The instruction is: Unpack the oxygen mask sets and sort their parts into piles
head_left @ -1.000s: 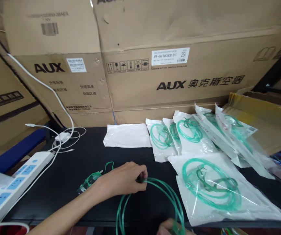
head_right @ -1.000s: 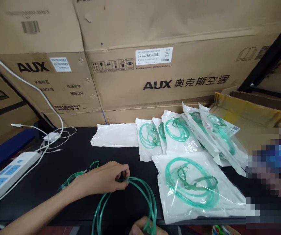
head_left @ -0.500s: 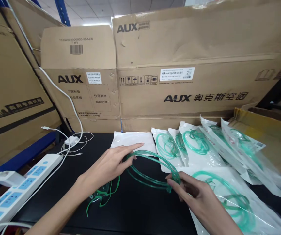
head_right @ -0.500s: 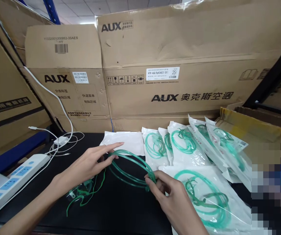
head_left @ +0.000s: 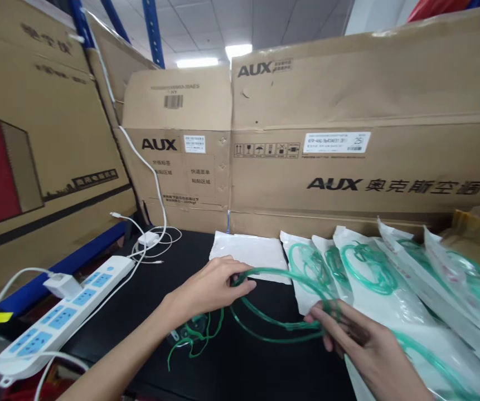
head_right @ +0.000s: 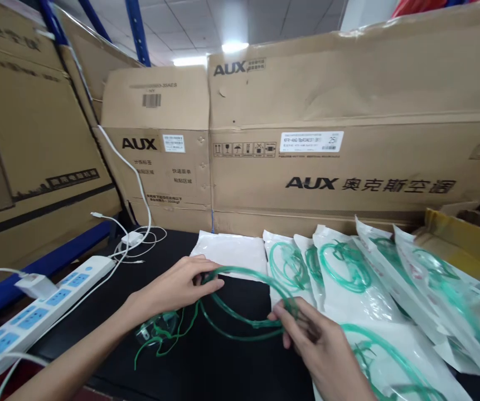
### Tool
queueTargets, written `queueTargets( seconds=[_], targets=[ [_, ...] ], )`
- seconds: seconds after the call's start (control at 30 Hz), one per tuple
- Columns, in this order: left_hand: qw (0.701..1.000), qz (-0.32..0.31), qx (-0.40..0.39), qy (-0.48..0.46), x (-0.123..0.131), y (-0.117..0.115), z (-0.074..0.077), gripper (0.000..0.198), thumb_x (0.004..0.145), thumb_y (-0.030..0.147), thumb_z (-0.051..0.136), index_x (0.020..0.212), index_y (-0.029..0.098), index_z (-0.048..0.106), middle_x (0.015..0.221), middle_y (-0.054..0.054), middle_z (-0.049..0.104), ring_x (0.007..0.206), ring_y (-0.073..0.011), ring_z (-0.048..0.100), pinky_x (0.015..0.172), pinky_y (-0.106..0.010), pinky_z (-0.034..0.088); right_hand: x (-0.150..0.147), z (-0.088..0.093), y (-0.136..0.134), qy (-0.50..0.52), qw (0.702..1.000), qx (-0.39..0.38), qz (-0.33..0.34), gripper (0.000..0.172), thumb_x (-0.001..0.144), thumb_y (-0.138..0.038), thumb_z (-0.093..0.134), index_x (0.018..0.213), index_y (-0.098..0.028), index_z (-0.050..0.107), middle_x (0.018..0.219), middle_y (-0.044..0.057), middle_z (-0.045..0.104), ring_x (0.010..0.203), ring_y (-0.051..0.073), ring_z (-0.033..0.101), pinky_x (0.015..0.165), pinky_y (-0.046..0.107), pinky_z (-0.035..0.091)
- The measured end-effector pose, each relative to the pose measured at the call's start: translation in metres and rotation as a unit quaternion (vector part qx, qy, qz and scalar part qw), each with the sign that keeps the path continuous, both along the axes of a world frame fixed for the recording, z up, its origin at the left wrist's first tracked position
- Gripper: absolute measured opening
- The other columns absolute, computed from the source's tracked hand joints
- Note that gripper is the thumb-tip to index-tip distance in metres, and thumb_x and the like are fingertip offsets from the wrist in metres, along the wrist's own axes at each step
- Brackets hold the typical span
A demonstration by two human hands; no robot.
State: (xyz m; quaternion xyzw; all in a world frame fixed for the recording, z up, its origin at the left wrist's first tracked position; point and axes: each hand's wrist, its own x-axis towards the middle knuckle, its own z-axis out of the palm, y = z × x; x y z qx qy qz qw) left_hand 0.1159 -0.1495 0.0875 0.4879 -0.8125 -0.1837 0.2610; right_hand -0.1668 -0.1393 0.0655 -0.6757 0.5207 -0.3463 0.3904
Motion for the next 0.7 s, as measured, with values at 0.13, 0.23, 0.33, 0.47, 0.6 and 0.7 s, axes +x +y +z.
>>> queueTargets(
  seconds=[0.13, 0.23, 0.33, 0.47, 0.6, 0.7],
  targets=[
    [0.97, 0.003, 0.162, 0.181, 0.022, -0.001, -0.005, 0.033, 0.095, 0.048, 0.06, 0.103, 0.02, 0.073, 0.102, -0.005, 0.073, 0.081, -0.0165, 0.066, 0.07, -0.027, 0.053, 0.01, 0.021, -0.022, -0.079, 0.996, 0.038, -0.001, 0.039, 0.085, -0.059, 0.07, 0.085, -0.021, 0.075, 0.057, -0.002, 0.057, 0.056, 0.015, 0.051, 0.057, 0.028, 0.041],
    [0.954, 0.083, 0.153, 0.246, 0.045, -0.005, -0.013, 0.039, 0.096, 0.053, 0.054, 0.097, 0.017, 0.07, 0.101, -0.008, 0.075, 0.088, -0.0186, 0.069, 0.071, -0.027, 0.056, 0.042, 0.024, -0.047, -0.19, 0.968, 0.144, 0.074, 0.037, 0.086, -0.054, 0.074, 0.087, -0.017, 0.074, 0.064, -0.002, 0.059, 0.057, 0.012, 0.049, 0.057, 0.025, 0.041],
    [0.943, 0.213, 0.112, 0.228, 0.08, -0.013, -0.03, 0.044, 0.095, 0.054, 0.051, 0.113, 0.016, 0.065, 0.089, -0.006, 0.074, 0.066, -0.0155, 0.065, 0.06, -0.027, 0.053, 0.091, 0.008, -0.071, -0.213, 0.951, 0.184, 0.13, 0.035, 0.087, -0.049, 0.074, 0.088, -0.014, 0.072, 0.088, 0.006, 0.07, 0.071, 0.014, 0.063, 0.069, 0.027, 0.051],
    [0.921, 0.347, 0.089, 0.151, 0.134, -0.025, -0.048, 0.045, 0.09, 0.043, 0.056, 0.124, 0.014, 0.062, 0.082, -0.004, 0.076, 0.05, -0.0143, 0.061, 0.061, -0.028, 0.053, 0.163, -0.02, -0.094, -0.173, 0.947, 0.208, 0.172, 0.023, 0.098, -0.036, 0.065, 0.103, -0.014, 0.068, 0.098, 0.005, 0.071, 0.085, 0.018, 0.07, 0.078, 0.037, 0.058],
    [0.906, 0.41, 0.082, 0.065, 0.171, -0.032, -0.046, 0.04, 0.092, 0.04, 0.052, 0.12, 0.017, 0.069, 0.091, -0.006, 0.079, 0.059, -0.0182, 0.069, 0.066, -0.029, 0.055, 0.209, -0.026, -0.114, -0.11, 0.962, 0.165, 0.185, 0.03, 0.099, -0.036, 0.064, 0.12, -0.015, 0.065, 0.117, 0.009, 0.069, 0.097, 0.021, 0.07, 0.083, 0.041, 0.059],
    [0.907, 0.418, 0.055, -0.004, 0.177, -0.032, -0.041, 0.043, 0.092, 0.045, 0.054, 0.118, 0.017, 0.073, 0.109, -0.013, 0.077, 0.096, -0.0303, 0.073, 0.084, -0.035, 0.055, 0.203, -0.019, -0.129, -0.034, 0.984, 0.085, 0.151, 0.034, 0.099, -0.037, 0.064, 0.126, -0.017, 0.063, 0.124, 0.009, 0.066, 0.103, 0.024, 0.068, 0.087, 0.044, 0.058]
  ],
)
